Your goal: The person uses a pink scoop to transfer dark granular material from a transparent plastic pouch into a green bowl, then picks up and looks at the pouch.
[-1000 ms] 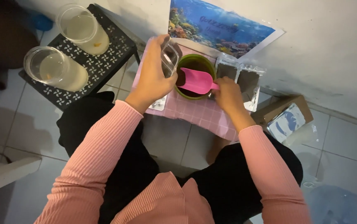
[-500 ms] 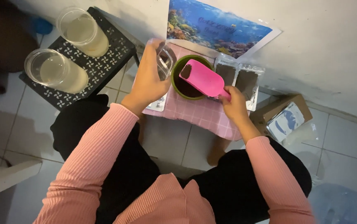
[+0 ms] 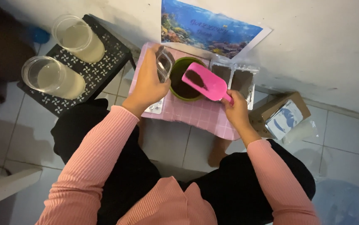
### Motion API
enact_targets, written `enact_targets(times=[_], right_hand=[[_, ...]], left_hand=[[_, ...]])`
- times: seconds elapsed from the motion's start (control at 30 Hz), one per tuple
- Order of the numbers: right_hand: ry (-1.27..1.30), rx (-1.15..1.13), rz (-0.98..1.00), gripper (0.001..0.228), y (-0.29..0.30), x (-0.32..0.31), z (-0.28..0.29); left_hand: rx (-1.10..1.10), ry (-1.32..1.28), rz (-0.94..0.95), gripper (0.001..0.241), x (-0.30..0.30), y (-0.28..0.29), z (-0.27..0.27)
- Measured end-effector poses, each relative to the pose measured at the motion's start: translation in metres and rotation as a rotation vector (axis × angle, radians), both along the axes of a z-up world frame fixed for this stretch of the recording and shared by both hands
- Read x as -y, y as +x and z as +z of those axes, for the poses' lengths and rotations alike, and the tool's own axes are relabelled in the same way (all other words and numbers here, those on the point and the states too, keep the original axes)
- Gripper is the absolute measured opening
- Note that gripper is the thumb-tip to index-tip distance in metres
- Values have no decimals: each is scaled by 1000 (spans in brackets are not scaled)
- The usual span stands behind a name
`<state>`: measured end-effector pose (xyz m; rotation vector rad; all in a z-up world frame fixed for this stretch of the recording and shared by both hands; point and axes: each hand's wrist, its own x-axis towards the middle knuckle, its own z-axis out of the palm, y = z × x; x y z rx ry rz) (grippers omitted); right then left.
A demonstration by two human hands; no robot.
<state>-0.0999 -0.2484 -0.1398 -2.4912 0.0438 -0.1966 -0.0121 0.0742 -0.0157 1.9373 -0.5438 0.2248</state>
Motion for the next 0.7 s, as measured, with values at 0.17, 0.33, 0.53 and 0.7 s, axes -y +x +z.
enact_targets(times=[0.17, 0.33, 0.53, 0.7], right_hand=[[6, 62, 28, 29, -3, -1, 2], [55, 121, 47, 31, -5, -1, 0], [56, 122, 50, 31, -3, 0, 9], [46, 76, 52, 30, 1, 2, 10]], left_hand=[[3, 38, -5, 66, -1, 0, -8], [-7, 123, 3, 70, 0, 3, -11], [33, 210, -60, 72, 1, 10, -28], [24, 311, -94, 72, -1, 27, -43]])
